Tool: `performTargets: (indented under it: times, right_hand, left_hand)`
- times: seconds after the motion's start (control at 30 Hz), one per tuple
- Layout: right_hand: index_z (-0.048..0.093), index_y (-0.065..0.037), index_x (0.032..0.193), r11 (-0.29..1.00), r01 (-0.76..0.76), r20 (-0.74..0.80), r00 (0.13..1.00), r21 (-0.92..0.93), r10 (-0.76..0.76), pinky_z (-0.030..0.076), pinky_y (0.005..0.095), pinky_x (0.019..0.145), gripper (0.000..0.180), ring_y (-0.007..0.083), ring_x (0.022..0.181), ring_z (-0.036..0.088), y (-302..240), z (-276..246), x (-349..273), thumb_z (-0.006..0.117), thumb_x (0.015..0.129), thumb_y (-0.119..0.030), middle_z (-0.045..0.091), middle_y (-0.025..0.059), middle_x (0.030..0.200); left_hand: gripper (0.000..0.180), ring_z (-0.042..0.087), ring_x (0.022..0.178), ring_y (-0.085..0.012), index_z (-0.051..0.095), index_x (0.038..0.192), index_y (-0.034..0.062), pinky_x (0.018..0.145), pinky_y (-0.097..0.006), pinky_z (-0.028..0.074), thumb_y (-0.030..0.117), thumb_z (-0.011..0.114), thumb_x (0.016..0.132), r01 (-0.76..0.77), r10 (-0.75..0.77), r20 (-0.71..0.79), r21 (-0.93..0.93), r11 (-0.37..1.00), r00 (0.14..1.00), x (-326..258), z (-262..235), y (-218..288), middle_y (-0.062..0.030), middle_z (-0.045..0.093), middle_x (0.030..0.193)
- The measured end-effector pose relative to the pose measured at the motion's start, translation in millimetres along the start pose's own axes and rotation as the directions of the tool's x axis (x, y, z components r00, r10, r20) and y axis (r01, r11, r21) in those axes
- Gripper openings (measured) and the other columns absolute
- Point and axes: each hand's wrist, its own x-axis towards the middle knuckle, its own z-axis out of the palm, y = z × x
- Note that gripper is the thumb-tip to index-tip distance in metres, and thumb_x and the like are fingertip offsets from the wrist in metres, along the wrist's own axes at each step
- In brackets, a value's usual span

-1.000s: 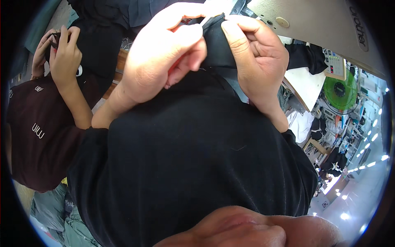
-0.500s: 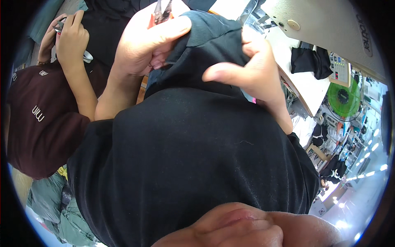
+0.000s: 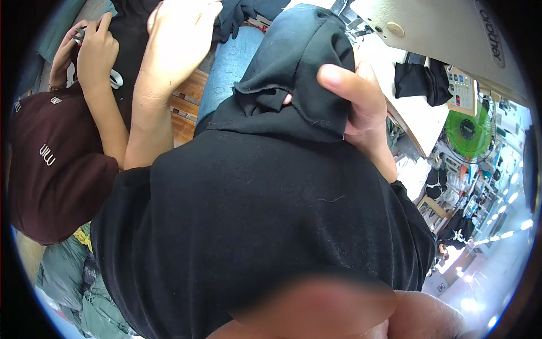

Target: The person picks up pieces of fabric, holds them by hand, and trims loose threads from the seams using thread snips.

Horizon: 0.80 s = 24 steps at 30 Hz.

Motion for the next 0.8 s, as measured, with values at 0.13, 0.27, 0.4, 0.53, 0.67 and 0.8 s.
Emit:
performTargets:
  times: [0.13, 0.27, 0.4, 0.53, 0.67, 0.8]
  right_hand:
    - [0.056, 0.004, 0.111, 0.997, 0.041, -0.118, 0.992, -0.07, -0.049, 0.051, 0.0277, 0.064, 0.024, 0.017, 0.074, 0.062, 4, 4, 5, 0.062, 0.094, -0.012, 0.064, 0.0116, 0.092]
    - [0.055, 0.005, 0.1, 0.997, 0.072, -0.159, 0.984, -0.024, -0.075, 0.03, 0.0198, 0.041, 0.023, 0.0061, 0.045, 0.037, 8, 5, 8, 0.049, 0.103, -0.017, 0.054, 0.0072, 0.068]
    - [0.05, -0.004, 0.102, 0.992, 0.021, 0.06, 0.998, 0.121, -0.028, 0.036, 0.0247, 0.045, 0.011, 0.0095, 0.051, 0.048, 9, -17, 9, 0.055, 0.1, -0.013, 0.055, 0.0048, 0.075]
    - [0.05, -0.001, 0.097, 0.988, 0.139, -0.198, 0.969, -0.068, -0.15, 0.026, 0.0203, 0.042, 0.016, 0.0061, 0.044, 0.032, 15, 1, 7, 0.05, 0.103, -0.016, 0.054, 0.0071, 0.073]
    - [0.05, -0.001, 0.109, 0.918, 0.226, -0.257, 0.913, -0.325, -0.316, 0.037, 0.0213, 0.045, 0.014, 0.0086, 0.053, 0.05, 19, -7, 10, 0.057, 0.098, -0.007, 0.061, 0.0093, 0.085]
    - [0.055, 0.004, 0.112, 0.811, 0.221, -0.198, 0.904, -0.541, -0.378, 0.048, 0.0252, 0.074, 0.031, 0.0149, 0.088, 0.06, 20, -12, 8, 0.069, 0.091, -0.014, 0.063, 0.0096, 0.103]
  left_hand:
    - [0.023, 0.057, 0.061, -0.0063, 0.065, 0.117, 0.0037, 0.06, -0.021, 0.047, 0.011, 0.052, 0.099, -0.339, 0.331, 0.081, 0.312, 0.887, 0.94, 0, 3, -29, -0.002, 0.063, 0.075]
    - [0.024, 0.057, 0.063, -0.0053, 0.066, 0.119, 0.0056, 0.064, -0.022, 0.048, 0.011, 0.054, 0.099, 0.29, -0.267, 0.114, -0.391, 0.874, 0.957, -15, 6, -11, -0.0014, 0.066, 0.078]
    - [0.022, 0.061, 0.066, -0.0118, 0.062, 0.116, -0.0017, 0.064, -0.025, 0.052, 0.008, 0.053, 0.098, 0.34, -0.385, 0.071, -0.632, 0.697, 0.92, -15, 7, 14, -0.0096, 0.064, 0.086]
    - [0.027, 0.051, 0.058, -0.0021, 0.063, 0.123, 0.0027, 0.055, -0.016, 0.042, 0.008, 0.056, 0.097, 0.211, -0.24, 0.033, -0.603, 0.77, 0.97, -16, 5, 27, 0.0007, 0.062, 0.073]
    - [0.025, 0.051, 0.058, -0.001, 0.063, 0.119, -0.0004, 0.052, -0.014, 0.039, 0.002, 0.059, 0.094, 0.144, -0.074, 0.145, -0.571, 0.808, 0.987, -24, -2, 21, -0.0035, 0.067, 0.088]
    - [0.031, 0.057, 0.078, -0.0046, 0.062, 0.114, -0.0052, 0.07, -0.019, 0.047, -0.007, 0.069, 0.084, -0.148, 0.261, 0.117, -0.578, 0.802, 0.958, -25, 15, 5, -0.0152, 0.057, 0.123]
